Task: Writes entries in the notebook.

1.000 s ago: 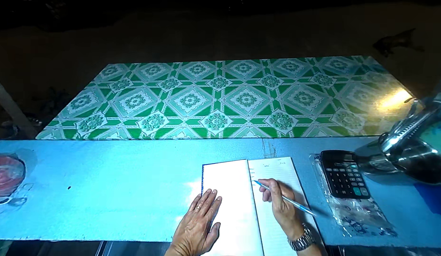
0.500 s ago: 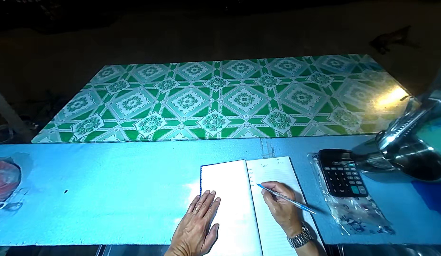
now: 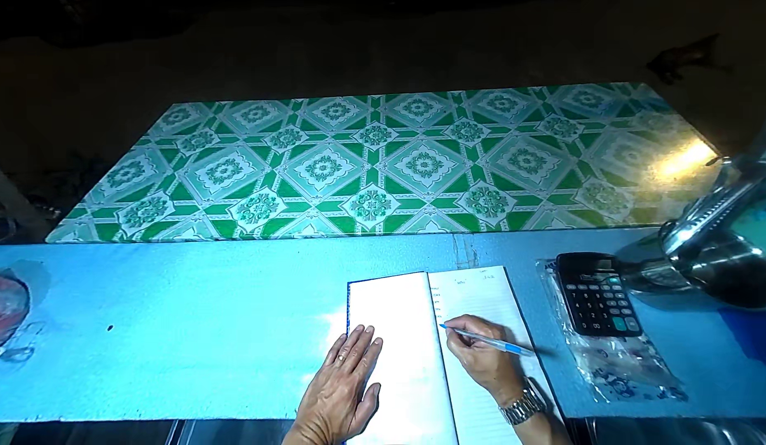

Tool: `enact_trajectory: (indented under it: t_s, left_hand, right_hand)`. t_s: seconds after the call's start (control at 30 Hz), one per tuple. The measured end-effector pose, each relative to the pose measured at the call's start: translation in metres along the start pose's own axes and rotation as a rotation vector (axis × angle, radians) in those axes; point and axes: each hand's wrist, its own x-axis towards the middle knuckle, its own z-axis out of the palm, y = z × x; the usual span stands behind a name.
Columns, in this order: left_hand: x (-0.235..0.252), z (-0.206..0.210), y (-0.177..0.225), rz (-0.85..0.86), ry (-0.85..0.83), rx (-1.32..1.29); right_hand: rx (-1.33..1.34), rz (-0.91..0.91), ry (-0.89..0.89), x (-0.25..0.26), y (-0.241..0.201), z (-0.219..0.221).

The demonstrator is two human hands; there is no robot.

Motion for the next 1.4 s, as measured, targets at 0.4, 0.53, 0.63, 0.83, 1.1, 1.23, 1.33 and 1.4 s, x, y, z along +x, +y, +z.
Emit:
enact_trajectory:
  t_s: [0.4, 0.53, 0.63, 0.83, 1.1, 1.23, 1.33, 1.4]
  left_hand:
    - [0.0004, 0.0003, 0.0, 0.0, 0.004, -0.008]
    - [0.0005, 0.0006, -0.0002, 0.001, 0.002, -0.009]
    - [0.0007, 0.0001, 0.0005, 0.001, 0.01, -0.008]
    - [0.0008, -0.0002, 0.0009, 0.004, 0.013, -0.009]
    - [0.0005, 0.0003, 0.0001, 0.004, 0.006, -0.002]
    - [0.0014, -0.0011, 0.0009, -0.005, 0.006, -0.014]
    - [0.0018, -0.0022, 0.0011, -0.003, 0.007, -0.005]
    - [0.0017, -0.0012, 0.0005, 0.0, 0.009, -0.004]
  right_hand:
    - [-0.04, -0.01, -0.01, 0.0007, 0.0009, 0.0038]
    - [0.011, -0.024, -0.017, 0.0004, 0.0027, 0.0046]
    - [0.015, -0.033, -0.006, 0.0002, 0.0024, 0.0046]
    - [0.023, -0.034, 0.006, 0.0002, 0.0047, 0.0041]
    - [-0.001, -0.024, 0.002, 0.0014, 0.0036, 0.003]
    - [0.001, -0.015, 0.004, 0.0017, 0.0024, 0.0014]
    - [0.002, -0.016, 0.002, 0.002, 0.0036, 0.0025]
    - [0.008, -0.016, 0.002, 0.0021, 0.0042, 0.0029]
